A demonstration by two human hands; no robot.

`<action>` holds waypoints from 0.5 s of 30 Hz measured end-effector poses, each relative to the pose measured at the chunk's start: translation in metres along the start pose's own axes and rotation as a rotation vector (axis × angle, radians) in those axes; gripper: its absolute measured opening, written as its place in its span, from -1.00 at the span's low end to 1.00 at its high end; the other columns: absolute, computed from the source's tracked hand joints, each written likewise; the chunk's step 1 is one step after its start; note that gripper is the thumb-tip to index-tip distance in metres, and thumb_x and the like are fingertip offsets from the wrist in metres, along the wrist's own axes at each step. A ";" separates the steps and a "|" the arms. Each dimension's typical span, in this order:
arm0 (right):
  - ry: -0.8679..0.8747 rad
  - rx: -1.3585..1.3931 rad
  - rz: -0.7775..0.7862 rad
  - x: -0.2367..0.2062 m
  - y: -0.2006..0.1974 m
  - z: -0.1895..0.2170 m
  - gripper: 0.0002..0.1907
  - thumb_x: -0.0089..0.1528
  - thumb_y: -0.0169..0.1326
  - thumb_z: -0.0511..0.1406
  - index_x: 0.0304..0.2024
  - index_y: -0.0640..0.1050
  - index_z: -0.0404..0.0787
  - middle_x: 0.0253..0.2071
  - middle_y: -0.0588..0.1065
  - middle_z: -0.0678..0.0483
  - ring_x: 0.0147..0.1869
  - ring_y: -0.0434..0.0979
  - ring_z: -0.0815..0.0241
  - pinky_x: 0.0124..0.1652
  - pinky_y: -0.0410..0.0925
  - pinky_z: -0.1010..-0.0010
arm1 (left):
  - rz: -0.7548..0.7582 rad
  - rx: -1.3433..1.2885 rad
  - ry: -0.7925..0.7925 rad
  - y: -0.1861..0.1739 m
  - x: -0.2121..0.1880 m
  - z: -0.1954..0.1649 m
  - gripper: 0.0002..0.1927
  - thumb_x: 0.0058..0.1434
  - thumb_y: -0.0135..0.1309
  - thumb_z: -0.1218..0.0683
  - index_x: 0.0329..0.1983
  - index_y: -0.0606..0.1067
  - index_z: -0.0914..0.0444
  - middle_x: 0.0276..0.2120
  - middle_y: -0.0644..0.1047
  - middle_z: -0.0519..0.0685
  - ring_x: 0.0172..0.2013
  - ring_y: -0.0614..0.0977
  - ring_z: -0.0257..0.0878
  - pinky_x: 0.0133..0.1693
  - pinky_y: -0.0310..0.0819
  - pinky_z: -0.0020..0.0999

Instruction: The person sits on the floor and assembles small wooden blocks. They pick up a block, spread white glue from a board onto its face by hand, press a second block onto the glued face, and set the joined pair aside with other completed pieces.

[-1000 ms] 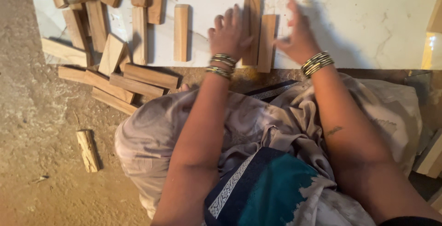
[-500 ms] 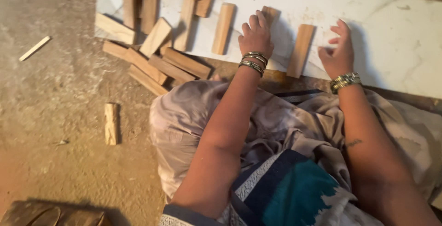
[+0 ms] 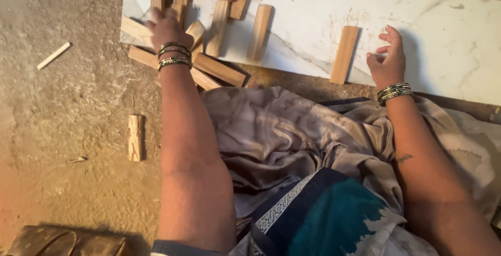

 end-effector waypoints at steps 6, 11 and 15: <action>-0.101 -0.012 -0.030 -0.012 -0.016 0.029 -0.27 0.26 0.18 -0.48 0.46 0.26 -0.19 0.31 0.46 -0.06 0.08 0.49 0.22 -0.08 0.46 0.42 | 0.144 0.048 0.088 0.023 0.005 -0.017 -0.40 0.02 0.36 -0.06 0.15 0.44 -0.08 0.39 0.16 -0.04 0.39 0.16 0.15 0.16 0.38 0.06; -0.059 0.224 -0.034 -0.048 -0.074 0.037 -0.36 0.37 0.11 -0.50 0.48 0.26 -0.21 0.25 0.46 -0.07 0.06 0.44 0.30 -0.03 0.36 0.51 | -0.304 -0.606 0.558 -0.044 0.001 -0.050 -0.69 0.41 0.27 0.06 0.13 0.48 0.18 -0.15 0.65 0.05 -0.08 0.73 -0.06 -0.08 0.69 -0.26; 0.112 0.741 -0.069 -0.073 -0.101 0.027 -0.39 0.38 0.20 -0.40 0.43 0.28 -0.23 0.15 0.51 -0.10 -0.02 0.50 0.28 0.02 0.45 0.48 | -0.005 -1.326 0.619 -0.047 -0.010 -0.092 -0.72 0.32 0.36 0.16 -0.12 0.44 0.27 -0.34 0.64 -0.09 -0.38 0.69 -0.32 -0.41 0.59 -0.43</action>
Point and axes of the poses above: each hand's wrist, its own x-axis towards the middle knuckle, its own y-axis out of the palm, z = x × y, the point moved 10 cm from there along x, towards the middle knuckle
